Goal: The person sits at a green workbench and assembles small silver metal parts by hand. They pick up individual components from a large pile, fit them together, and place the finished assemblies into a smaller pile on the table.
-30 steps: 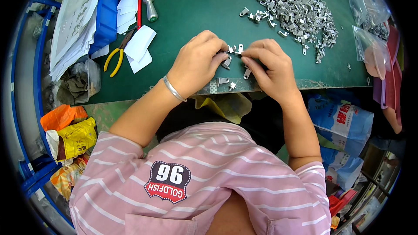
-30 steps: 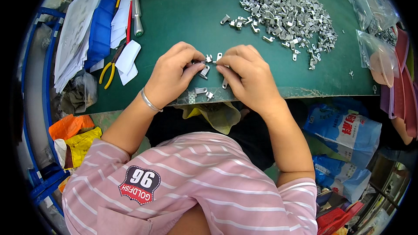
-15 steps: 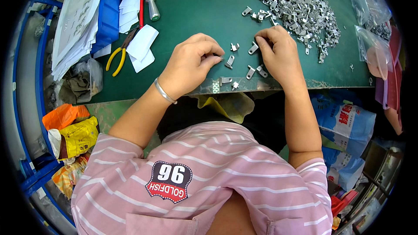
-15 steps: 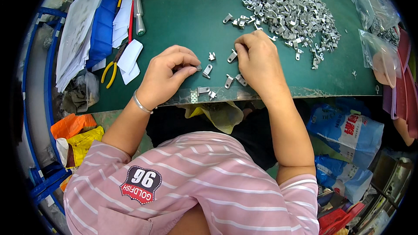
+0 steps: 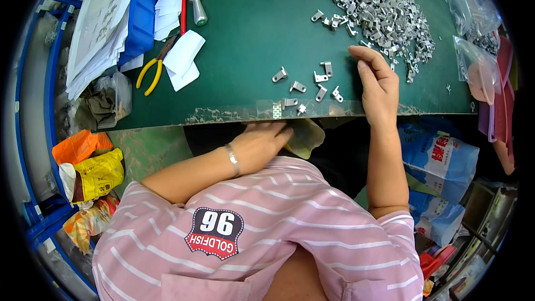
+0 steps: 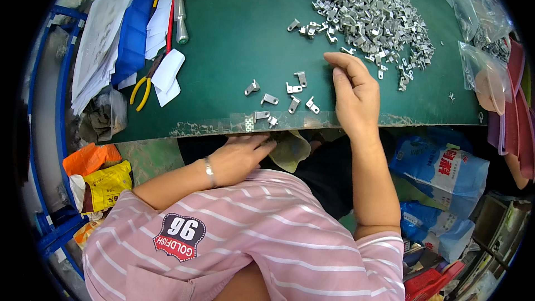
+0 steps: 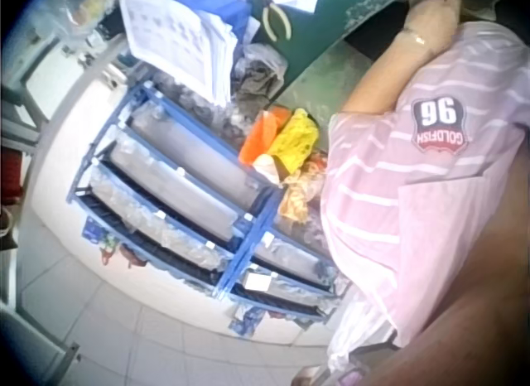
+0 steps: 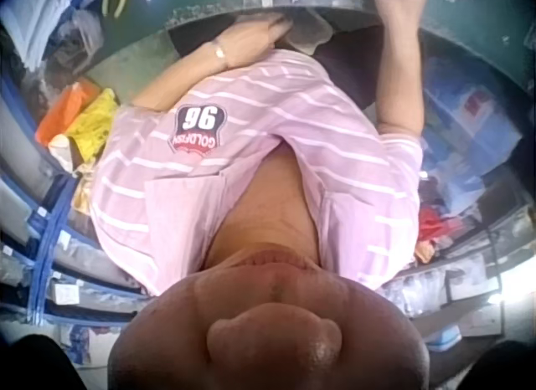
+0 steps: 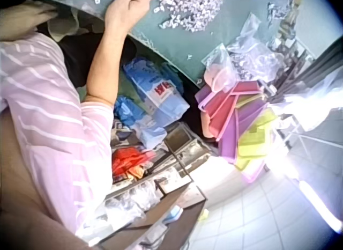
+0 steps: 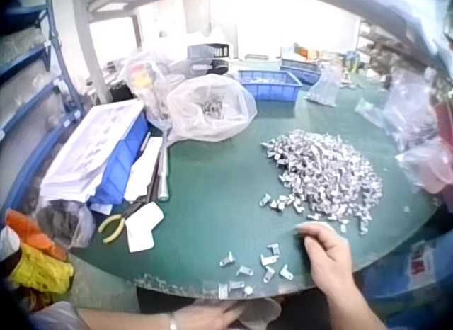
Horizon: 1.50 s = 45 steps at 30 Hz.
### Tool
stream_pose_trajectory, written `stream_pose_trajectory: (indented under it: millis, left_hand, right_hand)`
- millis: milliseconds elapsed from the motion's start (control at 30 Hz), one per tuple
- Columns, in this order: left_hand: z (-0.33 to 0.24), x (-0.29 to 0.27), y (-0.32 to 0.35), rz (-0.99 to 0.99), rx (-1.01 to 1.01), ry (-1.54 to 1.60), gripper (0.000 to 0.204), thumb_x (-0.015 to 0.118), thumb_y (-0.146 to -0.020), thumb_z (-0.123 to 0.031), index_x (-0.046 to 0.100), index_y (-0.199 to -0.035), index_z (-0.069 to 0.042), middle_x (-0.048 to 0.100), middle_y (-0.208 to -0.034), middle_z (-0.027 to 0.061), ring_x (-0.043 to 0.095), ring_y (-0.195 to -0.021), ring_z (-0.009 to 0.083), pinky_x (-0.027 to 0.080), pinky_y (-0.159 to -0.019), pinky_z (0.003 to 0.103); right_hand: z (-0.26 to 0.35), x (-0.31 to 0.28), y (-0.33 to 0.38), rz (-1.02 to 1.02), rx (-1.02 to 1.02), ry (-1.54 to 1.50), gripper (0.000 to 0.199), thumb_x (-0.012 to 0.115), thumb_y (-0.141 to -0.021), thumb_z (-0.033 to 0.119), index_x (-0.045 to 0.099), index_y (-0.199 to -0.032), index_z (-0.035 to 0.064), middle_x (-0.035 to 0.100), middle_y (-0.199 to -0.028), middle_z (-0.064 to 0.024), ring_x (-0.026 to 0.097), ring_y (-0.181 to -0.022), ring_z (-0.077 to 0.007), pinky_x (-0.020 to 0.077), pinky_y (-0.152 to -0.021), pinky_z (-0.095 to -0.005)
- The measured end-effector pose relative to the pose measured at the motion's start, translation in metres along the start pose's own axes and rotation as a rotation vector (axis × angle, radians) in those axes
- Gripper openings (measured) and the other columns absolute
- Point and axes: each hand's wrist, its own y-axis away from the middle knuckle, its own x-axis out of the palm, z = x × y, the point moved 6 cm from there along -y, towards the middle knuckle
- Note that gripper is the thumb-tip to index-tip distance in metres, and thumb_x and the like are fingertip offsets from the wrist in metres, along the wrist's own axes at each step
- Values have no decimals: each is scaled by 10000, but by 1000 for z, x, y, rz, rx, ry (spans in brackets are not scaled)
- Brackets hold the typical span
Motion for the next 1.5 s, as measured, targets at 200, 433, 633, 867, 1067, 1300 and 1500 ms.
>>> stream_pose_trajectory:
  millis: [200,433,633,867,1067,1300,1500]
  left_hand:
    - [-1,56,-10,589,-82,-130,397,487,-956,-188,600,-1329,-113,677,-1101,147,636,-1077,355,450,-985,453]
    - [-5,36,-14,38,90,-31,355,487,-976,-215,598,-1302,-126,592,-1315,166,554,-1247,309,432,-1035,400]
    - [2,54,-9,9,138,322,368,462,-981,-182,566,-1329,-123,561,-1363,146,497,-1311,289,378,-1104,388]
    - [3,52,-6,598,-14,-167,446,443,-977,-186,558,-1403,-250,660,-1104,194,672,-985,341,539,-829,444]
    - [-26,-3,-20,432,124,-13,455,565,-901,-113,580,-1354,-149,650,-961,163,673,-895,341,551,-793,426]
    - [-16,-142,-87,-437,-5,-27,532,704,-821,-47,532,-1325,-42,581,-1138,176,626,-1008,348,524,-876,401]
    - [36,-156,-156,-425,-16,-175,726,777,-782,-59,452,-1431,-44,538,-1253,173,559,-1124,365,474,-985,392]
  right_hand:
    - [49,92,37,229,-493,321,243,678,-892,167,697,-1094,32,663,-1199,-110,610,-1132,-292,452,-1000,-400]
    - [51,104,82,279,-787,288,172,726,-744,45,698,-913,54,674,-1047,-68,630,-1004,-280,466,-810,-398]
    - [45,84,101,503,-803,-39,252,706,-718,-28,697,-967,4,676,-1097,-130,636,-1023,-325,515,-879,-442]
    - [37,-26,17,-125,-653,425,329,648,-815,-19,645,-1145,-20,642,-1200,-209,609,-1122,-385,474,-999,-441]
    - [-70,-173,-93,-393,28,661,602,510,-1014,370,450,-1403,-87,478,-1407,-313,437,-1343,-424,325,-1145,-436]
    - [-36,-86,-43,-397,-26,429,571,575,-976,257,429,-1433,-54,344,-1468,-293,401,-1331,-404,306,-1147,-415]
    - [-17,-22,-20,-361,-70,424,616,576,-949,205,357,-1452,-74,236,-1502,-364,304,-1384,-485,249,-1169,-486]
